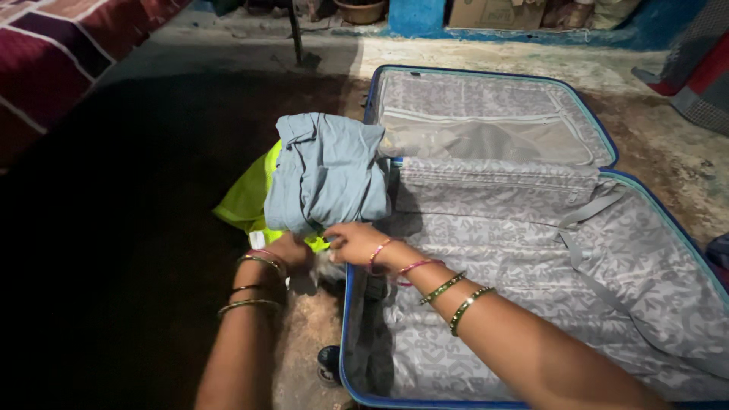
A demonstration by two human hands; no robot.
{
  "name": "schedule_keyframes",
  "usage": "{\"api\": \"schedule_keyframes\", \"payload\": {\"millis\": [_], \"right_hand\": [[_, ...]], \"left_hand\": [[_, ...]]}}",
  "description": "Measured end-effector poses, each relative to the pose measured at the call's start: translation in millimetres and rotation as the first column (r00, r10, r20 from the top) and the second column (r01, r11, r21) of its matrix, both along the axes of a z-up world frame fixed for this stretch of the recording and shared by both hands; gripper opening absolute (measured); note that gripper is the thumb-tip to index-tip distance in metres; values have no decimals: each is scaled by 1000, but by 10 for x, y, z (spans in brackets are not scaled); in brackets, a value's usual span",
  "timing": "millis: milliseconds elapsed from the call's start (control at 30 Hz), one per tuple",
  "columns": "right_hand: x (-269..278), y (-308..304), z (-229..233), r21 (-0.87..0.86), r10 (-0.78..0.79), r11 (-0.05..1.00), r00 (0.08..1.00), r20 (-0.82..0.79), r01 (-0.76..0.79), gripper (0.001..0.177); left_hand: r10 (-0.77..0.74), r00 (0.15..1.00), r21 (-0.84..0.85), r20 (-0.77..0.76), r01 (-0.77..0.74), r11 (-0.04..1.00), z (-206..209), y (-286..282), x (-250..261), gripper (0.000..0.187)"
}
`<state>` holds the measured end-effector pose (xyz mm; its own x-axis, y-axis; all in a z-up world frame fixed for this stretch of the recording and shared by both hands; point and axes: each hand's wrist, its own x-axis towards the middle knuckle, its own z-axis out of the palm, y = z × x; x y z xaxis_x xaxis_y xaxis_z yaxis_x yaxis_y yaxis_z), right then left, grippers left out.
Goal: The person wipes the exterior of a light blue suitcase with a white cloth. They then open the suitcase, remove several folded clothes, and proceed to wipe the interior lining and mesh pockets with the same cloth.
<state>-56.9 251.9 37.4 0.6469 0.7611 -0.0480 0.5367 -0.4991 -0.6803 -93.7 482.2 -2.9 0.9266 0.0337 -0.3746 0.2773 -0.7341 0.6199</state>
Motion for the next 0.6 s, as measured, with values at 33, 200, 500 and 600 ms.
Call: {"api": "schedule_keyframes", "payload": {"millis": [33,200,500,600], "right_hand": [[-26,-81,25,101,7,995,994,-111,5,61],[11,-438,96,430,116,901,919,-376,62,65],[124,-1874,357,516,-477,544,750,-458,661,31],[-74,-2562,260,590,-583,516,759,-290,621,47]], "left_hand": [[11,995,-173,95,5,985,122,-9,47,34],[259,956,-872,138,-6,489,1265,-624,-185,16],[299,691,-585,658,220,781,1504,-2009,-260,41],[250,746,-504,617,130,854,1069,-2422,-429,54]]}}
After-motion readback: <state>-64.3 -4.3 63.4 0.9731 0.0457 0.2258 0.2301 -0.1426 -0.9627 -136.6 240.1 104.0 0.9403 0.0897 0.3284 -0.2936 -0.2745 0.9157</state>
